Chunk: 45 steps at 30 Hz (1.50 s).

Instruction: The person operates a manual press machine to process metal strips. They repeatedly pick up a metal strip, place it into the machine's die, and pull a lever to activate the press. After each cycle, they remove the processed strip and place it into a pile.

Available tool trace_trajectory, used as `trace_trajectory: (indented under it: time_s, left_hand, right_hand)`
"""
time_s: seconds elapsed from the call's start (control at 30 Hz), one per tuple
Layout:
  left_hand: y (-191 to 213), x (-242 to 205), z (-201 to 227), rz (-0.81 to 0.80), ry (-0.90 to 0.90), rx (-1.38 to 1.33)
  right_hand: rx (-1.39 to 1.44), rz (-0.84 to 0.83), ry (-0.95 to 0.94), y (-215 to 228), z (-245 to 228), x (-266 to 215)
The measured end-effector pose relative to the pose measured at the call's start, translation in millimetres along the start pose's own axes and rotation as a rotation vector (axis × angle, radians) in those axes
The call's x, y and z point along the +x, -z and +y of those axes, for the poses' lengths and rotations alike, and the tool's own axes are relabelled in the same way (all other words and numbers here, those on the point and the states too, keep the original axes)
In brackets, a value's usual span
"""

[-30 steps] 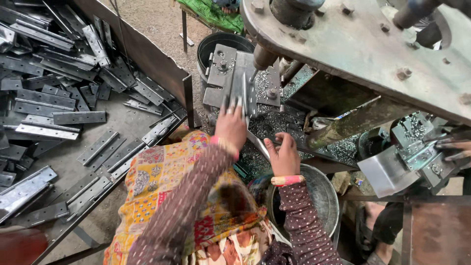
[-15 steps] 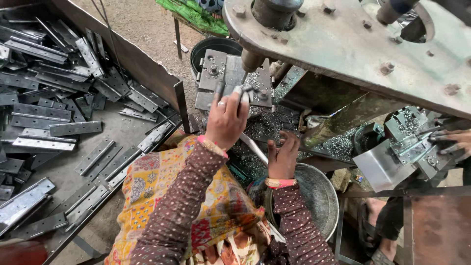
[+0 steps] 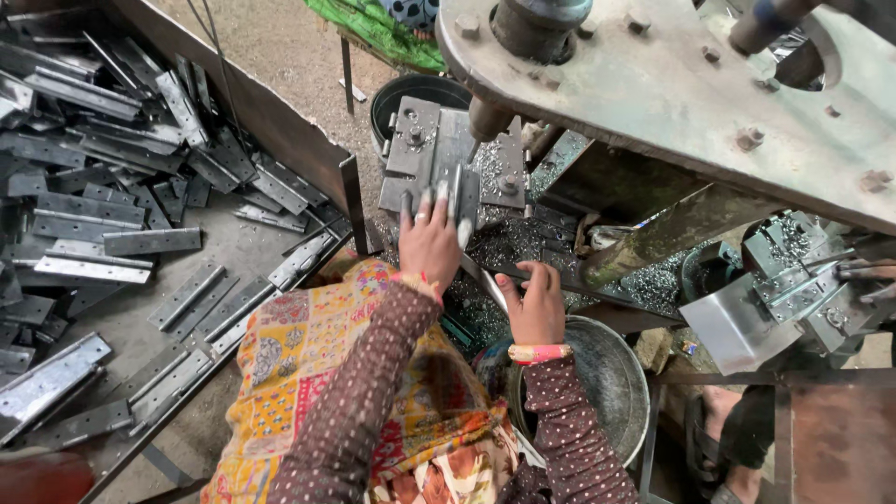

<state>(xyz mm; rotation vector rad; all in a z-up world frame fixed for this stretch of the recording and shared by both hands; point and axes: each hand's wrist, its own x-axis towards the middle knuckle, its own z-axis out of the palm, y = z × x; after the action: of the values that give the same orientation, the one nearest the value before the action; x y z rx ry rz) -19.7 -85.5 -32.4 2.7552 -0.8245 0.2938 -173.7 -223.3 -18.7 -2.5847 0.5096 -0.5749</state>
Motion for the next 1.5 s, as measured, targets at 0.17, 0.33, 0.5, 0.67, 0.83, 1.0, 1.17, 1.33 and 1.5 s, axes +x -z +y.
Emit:
trace_trajectory:
  time_s: [0.17,0.33,0.5,0.67,0.83,1.0,1.17,1.33,1.5]
  left_hand:
    - [-8,23,-3,0.011,0.041,-0.09]
    - [-2,17,-8,0.02,0.07,-0.171]
    - [-6,8,-12,0.078,-0.008,-0.062]
    - [-18,35,-8,0.09,0.021,-0.027]
    - [-16,37,-10,0.062,0.02,-0.044]
    - [-18,7,-8,0.18,0.002,-0.089]
    - [-19,30,-10,0.116,0.006,-0.103]
    - [-34,54,-6,0.071,0.015,-0.086]
    - [-35,44,-4,0.082,-0.008,-0.087]
  right_hand:
    - [-0.202,-0.174,0.102,-34,32,-31]
    - [-0.254,-0.439,-0.058,-89,76,-65]
    - [-0.324,-0.729,-0.11,-69,68,-45]
    - [-0.408,-0.658,-0.026,-51,59,-8]
    - [-0.237,-0.579,-0.196,-91,80,-70]
    - [-0.175,-0.543,-0.075,-89,88,-61]
    - [-0.372,-0.611,-0.001,-61,74,0]
    - [-0.273,-0.599,-0.154,-69,65,-34]
    - [-0.302,-0.612,-0.106,-66,70,-38]
